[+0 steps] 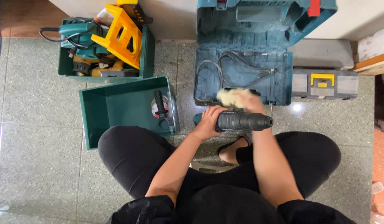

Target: The person sits on the floor and organizes tools from a green toolbox into a teal toolbox. They wipe each item with a cloth before placing it into the teal toolbox, including a yellow plastic piece, a black plastic piece, a circular saw blade, a drill, and a drill bit.

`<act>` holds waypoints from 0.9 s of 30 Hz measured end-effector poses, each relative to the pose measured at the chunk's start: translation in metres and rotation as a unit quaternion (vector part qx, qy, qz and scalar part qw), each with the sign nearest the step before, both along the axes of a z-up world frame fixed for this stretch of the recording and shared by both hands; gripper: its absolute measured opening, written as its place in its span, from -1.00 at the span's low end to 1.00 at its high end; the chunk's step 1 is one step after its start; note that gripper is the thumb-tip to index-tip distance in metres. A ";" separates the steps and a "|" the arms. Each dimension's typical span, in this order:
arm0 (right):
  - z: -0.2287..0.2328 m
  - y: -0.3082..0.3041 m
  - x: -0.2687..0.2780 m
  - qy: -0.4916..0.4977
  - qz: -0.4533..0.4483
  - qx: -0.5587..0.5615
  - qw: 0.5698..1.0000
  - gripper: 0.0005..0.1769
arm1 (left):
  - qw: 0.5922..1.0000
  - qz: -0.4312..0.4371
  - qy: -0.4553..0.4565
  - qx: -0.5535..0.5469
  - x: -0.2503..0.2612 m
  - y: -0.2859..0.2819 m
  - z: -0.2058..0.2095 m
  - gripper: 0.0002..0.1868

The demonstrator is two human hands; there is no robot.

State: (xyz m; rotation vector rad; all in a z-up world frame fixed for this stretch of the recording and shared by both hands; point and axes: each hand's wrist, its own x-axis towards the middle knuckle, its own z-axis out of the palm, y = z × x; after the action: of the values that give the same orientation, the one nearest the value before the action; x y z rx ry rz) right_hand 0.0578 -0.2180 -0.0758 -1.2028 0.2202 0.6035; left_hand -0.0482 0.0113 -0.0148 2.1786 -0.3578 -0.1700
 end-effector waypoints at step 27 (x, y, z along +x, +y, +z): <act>-0.024 0.055 -0.050 0.076 -0.123 0.006 0.990 -0.83 | 0.987 0.130 -0.027 -0.093 0.006 0.018 -0.008 0.22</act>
State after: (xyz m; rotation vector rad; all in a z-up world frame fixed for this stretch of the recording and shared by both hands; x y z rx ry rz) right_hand 0.0073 -0.1627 -0.0997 -1.0989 0.4853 0.4791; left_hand -0.0418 0.0290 -0.0229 2.0238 -0.1119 0.0646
